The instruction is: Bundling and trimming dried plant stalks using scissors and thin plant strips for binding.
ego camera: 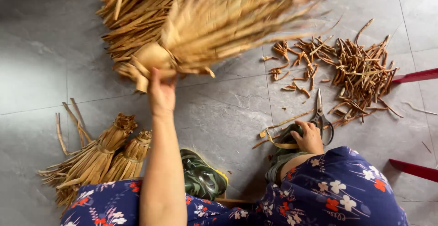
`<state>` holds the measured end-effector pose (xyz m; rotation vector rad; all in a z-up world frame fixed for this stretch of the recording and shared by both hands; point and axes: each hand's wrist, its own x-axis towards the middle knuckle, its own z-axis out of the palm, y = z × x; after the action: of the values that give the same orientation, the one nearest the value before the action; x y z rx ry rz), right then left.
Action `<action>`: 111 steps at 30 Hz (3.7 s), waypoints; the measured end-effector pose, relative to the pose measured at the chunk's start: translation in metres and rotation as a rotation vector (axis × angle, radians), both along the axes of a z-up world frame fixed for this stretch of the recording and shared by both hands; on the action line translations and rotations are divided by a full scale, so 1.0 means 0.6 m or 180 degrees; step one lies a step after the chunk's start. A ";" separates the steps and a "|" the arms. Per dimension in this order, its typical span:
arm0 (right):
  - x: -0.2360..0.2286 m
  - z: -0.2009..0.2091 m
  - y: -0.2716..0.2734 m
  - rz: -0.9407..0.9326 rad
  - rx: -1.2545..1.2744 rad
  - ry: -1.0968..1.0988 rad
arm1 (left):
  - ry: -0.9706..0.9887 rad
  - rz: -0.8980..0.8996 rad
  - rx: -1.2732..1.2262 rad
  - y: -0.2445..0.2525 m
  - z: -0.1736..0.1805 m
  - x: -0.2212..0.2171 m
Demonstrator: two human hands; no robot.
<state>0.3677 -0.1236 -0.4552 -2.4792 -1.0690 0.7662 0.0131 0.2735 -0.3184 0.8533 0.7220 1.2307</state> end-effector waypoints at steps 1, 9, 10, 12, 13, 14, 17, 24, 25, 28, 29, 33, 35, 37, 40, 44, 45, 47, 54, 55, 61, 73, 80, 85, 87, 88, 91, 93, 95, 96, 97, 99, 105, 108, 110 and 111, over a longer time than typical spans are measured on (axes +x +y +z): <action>0.007 -0.001 0.007 0.0046 0.0012 0.0027 | 0.0138 -0.0085 -0.0707 -0.006 -0.081 -0.012; 0.005 0.038 0.038 0.0129 0.0080 0.0013 | 0.0135 0.0497 -0.2057 -0.098 -0.208 -0.111; 0.006 0.036 0.043 0.0111 0.0213 0.0023 | -0.0015 0.0473 -0.2046 -0.094 -0.209 -0.122; 0.017 0.011 0.033 -0.0077 0.0374 0.0074 | 0.0042 0.0552 -0.2096 -0.110 -0.175 -0.127; 0.024 -0.001 0.023 -0.0283 0.0548 0.0100 | 0.0082 0.0608 -0.2134 -0.120 -0.159 -0.126; 0.032 -0.012 0.005 -0.0287 0.0514 0.0110 | 0.0097 0.0609 -0.2165 -0.128 -0.165 -0.136; 0.059 -0.045 -0.044 -0.0951 0.0966 0.0057 | 0.0344 0.1898 -0.2626 -0.134 -0.207 -0.174; 0.063 -0.113 -0.135 -0.1081 0.0850 -0.0488 | 0.3798 0.2802 -0.1002 -0.106 -0.107 -0.111; 0.059 -0.105 -0.134 -0.0872 0.0840 -0.0617 | 0.4447 0.2197 -0.0003 -0.092 -0.142 -0.119; 0.058 -0.101 -0.154 -0.0862 0.0791 -0.0815 | 0.4604 0.0875 -0.0186 -0.088 -0.060 -0.025; 0.050 -0.084 -0.135 -0.0855 0.0830 -0.0802 | 0.4605 0.0914 -0.0163 -0.082 -0.075 -0.032; 0.038 -0.023 -0.086 -0.0779 0.0323 -0.0523 | 0.6144 -0.0457 -0.0071 -0.087 -0.110 -0.047; 0.046 -0.013 -0.065 -0.0684 0.0165 -0.0449 | 0.6532 -0.0497 -0.0147 -0.092 -0.103 -0.046; 0.060 -0.019 -0.050 -0.0711 0.0014 -0.0480 | 0.6777 -0.0834 -0.0263 -0.097 -0.089 -0.041; 0.079 -0.015 -0.042 -0.0781 -0.0236 -0.0311 | 0.7087 -0.1263 -0.0367 -0.073 -0.095 -0.057; 0.129 -0.051 -0.054 -0.0766 -0.0184 -0.0132 | 0.7154 -0.2142 -0.0729 -0.004 -0.044 -0.044; 0.133 -0.051 -0.058 -0.1021 0.0002 0.0279 | 0.7245 -0.2504 -0.0601 0.019 -0.044 -0.044; 0.125 -0.032 -0.060 -0.1300 0.0162 0.0692 | 0.7325 -0.2917 -0.0462 0.038 -0.022 -0.003; 0.046 0.070 0.032 -0.1523 0.1024 0.1535 | 0.4606 -0.1740 0.2706 -0.051 -0.141 0.224; 0.035 0.073 0.046 -0.1420 0.1051 0.1842 | 0.4696 -0.1671 0.3549 -0.067 -0.198 0.244; 0.008 0.064 0.085 -0.1492 0.0559 0.3143 | 0.6200 -0.2099 0.2139 -0.116 -0.245 0.300; 0.014 0.076 0.069 -0.1670 0.1092 0.3016 | 0.2395 -0.3696 -0.0096 -0.072 -0.178 0.248; 0.079 0.019 0.049 -0.1698 0.1469 0.2970 | 0.2349 -0.3106 -0.0130 -0.087 -0.165 0.241; 0.230 0.114 0.027 -0.2464 0.3908 0.2771 | 0.2339 -0.2423 -0.0623 -0.087 -0.131 0.225; 0.322 0.057 -0.069 -0.2256 0.4219 0.2440 | 0.2158 -0.2226 -0.0668 -0.094 -0.112 0.223; 0.368 0.026 -0.110 -0.2014 0.4570 0.2098 | 0.1962 -0.2039 -0.0666 -0.094 -0.101 0.218; 0.438 0.001 -0.142 -0.1936 0.3890 0.2029 | 0.1629 -0.1816 -0.0749 -0.090 -0.131 0.209; 0.292 0.169 0.054 -0.1867 0.3217 0.1870 | 0.1588 -0.1752 -0.0905 -0.094 -0.131 0.199; 0.135 0.235 0.119 -0.1805 0.2888 0.1801 | 0.1516 -0.1722 -0.1017 -0.094 -0.128 0.199; 0.105 0.209 0.130 -0.1280 0.2289 0.2088 | 0.1456 -0.1707 -0.1099 -0.093 -0.124 0.200; 0.074 0.184 0.140 -0.0761 0.1697 0.2333 | 0.1396 -0.1712 -0.1174 -0.090 -0.120 0.204; 0.030 0.163 0.173 -0.0501 0.1341 0.2745 | 0.1410 -0.1717 -0.1190 -0.086 -0.115 0.204; -0.007 0.165 0.230 -0.0137 0.0240 0.2621 | 0.1392 -0.1742 -0.1284 -0.091 -0.118 0.205; -0.007 0.163 0.239 -0.0270 0.0492 0.2931 | 0.1398 -0.1789 -0.1237 -0.095 -0.132 0.200; -0.008 0.160 0.248 -0.0239 0.0608 0.3090 | 0.1445 -0.1847 -0.1216 -0.098 -0.144 0.197; -0.010 0.154 0.248 -0.0230 0.0573 0.2998 | 0.1530 -0.1974 -0.1201 -0.102 -0.149 0.194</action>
<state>0.3618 0.0252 -0.3626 -1.6396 -0.6328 1.5030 0.1296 0.2120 -0.4078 0.9639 0.9409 0.3178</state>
